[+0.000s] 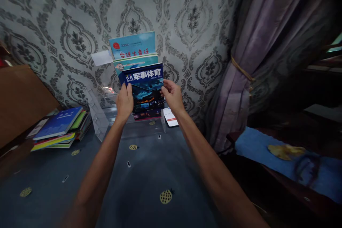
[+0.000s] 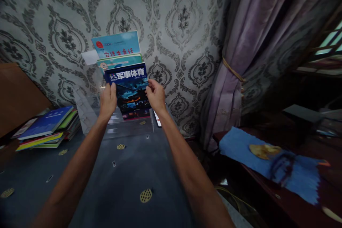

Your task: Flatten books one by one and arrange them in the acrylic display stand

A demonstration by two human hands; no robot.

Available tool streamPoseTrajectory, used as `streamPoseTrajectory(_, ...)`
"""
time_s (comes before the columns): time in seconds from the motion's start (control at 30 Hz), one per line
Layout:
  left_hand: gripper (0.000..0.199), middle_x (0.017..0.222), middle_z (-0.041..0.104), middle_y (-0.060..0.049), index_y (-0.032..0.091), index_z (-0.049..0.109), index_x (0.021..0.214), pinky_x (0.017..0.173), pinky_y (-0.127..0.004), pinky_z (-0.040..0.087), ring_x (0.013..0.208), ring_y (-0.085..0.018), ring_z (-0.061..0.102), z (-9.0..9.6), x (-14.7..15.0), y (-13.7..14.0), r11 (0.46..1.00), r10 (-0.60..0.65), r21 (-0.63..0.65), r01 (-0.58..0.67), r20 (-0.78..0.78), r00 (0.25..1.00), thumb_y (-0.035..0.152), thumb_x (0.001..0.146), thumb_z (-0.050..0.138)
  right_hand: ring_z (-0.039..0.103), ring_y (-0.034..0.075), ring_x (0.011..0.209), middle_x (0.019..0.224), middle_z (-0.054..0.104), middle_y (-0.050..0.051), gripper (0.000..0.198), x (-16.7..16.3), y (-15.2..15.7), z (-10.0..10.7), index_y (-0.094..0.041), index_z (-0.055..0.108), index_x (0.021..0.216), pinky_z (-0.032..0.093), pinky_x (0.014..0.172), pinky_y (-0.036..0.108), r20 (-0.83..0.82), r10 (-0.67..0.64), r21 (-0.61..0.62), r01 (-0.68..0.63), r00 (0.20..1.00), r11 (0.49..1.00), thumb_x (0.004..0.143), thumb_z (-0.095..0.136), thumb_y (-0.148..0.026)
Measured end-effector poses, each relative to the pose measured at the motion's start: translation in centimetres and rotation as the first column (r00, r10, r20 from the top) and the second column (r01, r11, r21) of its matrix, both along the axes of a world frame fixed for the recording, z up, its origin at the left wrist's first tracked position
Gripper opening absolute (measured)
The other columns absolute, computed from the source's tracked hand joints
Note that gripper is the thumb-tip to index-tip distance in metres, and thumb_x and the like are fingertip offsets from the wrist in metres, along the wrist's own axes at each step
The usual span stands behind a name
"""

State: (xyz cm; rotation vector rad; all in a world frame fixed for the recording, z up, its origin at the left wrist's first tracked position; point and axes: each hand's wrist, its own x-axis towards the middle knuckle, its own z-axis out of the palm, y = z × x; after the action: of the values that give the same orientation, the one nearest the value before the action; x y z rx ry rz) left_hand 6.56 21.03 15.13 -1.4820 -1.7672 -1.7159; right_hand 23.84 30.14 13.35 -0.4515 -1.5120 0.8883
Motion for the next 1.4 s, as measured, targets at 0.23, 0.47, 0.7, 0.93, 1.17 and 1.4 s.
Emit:
streamPoseTrajectory(0.23, 0.044, 0.094, 0.064, -0.009, 0.02, 0.057, 0.097, 0.099, -0.039, 0.044, 0.105, -0.027, 0.063, 0.7, 0.4, -0.9, 0.995, 0.099, 0.019, -0.097, -0.117, 0.988, 0.054, 0.104, 0.03, 0.068, 0.019, 0.089, 0.109, 0.07, 0.006, 0.035, 0.0, -1.3, -0.6, -0.022, 0.062, 0.123, 0.058, 0.08, 0.034, -0.021, 0.05, 0.087, -0.048, 0.999, 0.995, 0.089, 0.054, -0.022)
streamPoseTrajectory(0.47, 0.047, 0.095, 0.065, -0.009, 0.02, 0.058, 0.104, 0.096, -0.038, 0.045, 0.103, -0.027, 0.063, -0.3, 0.0, -1.4, 0.995, 0.101, 0.011, -0.101, -0.133, 0.986, 0.057, 0.104, 0.029, 0.065, 0.019, 0.084, 0.103, 0.07, 0.005, 0.033, -0.3, -1.2, -1.4, -0.024, 0.062, 0.122, 0.058, 0.077, 0.034, 0.041, 0.09, 0.048, -0.092, 0.995, 0.995, 0.09, 0.056, -0.03)
streamPoseTrajectory(0.7, 0.036, 0.099, 0.065, -0.009, 0.021, 0.055, 0.11, 0.095, -0.04, 0.048, 0.103, -0.027, 0.065, -2.1, -0.4, -1.5, 0.991, 0.124, -0.04, -0.13, -0.125, 0.984, 0.052, 0.102, 0.038, 0.064, 0.015, 0.068, 0.09, 0.068, 0.003, 0.023, -0.1, -0.8, -1.8, -0.02, 0.064, 0.103, 0.053, 0.061, 0.028, 0.132, 0.053, 0.04, -0.058, 0.99, 0.997, 0.089, 0.058, -0.037)
streamPoseTrajectory(0.93, 0.033, 0.109, 0.066, -0.015, 0.017, 0.056, 0.112, 0.095, -0.042, 0.048, 0.109, -0.032, 0.063, -3.4, -0.6, -1.7, 0.958, 0.201, -0.16, -0.239, -0.224, 0.954, 0.044, 0.101, 0.041, 0.065, 0.02, 0.068, 0.072, 0.064, 0.003, 0.009, 1.0, 0.3, -2.4, -0.02, 0.064, 0.083, 0.052, 0.064, 0.032, 0.376, -0.107, 0.132, 0.061, 0.92, 0.989, 0.086, 0.06, -0.027)
streamPoseTrajectory(1.17, 0.031, 0.1, 0.07, -0.016, 0.016, 0.056, 0.117, 0.092, -0.04, 0.047, 0.102, -0.034, 0.067, -4.2, -0.1, -2.1, 0.942, 0.171, -0.261, -0.209, -0.161, 0.972, 0.039, 0.1, 0.044, 0.067, 0.026, 0.078, 0.075, 0.069, 0.004, 0.014, 1.4, 0.7, -2.7, -0.022, 0.068, 0.097, 0.052, 0.079, 0.04, 0.45, -0.25, 0.207, 0.173, 0.857, 0.963, 0.083, 0.065, -0.022)
streamPoseTrajectory(1.4, 0.034, 0.09, 0.073, -0.017, 0.013, 0.05, 0.127, 0.081, -0.039, 0.052, 0.089, -0.034, 0.073, -4.2, 1.4, -2.4, 0.825, 0.292, -0.407, -0.392, -0.285, 0.913, 0.035, 0.103, 0.041, 0.07, 0.027, 0.085, 0.089, 0.074, 0.008, 0.027, 1.2, 0.0, -2.0, -0.019, 0.072, 0.111, 0.052, 0.085, 0.041, 0.503, -0.29, 0.188, 0.224, 0.814, 0.956, 0.086, 0.062, -0.019)
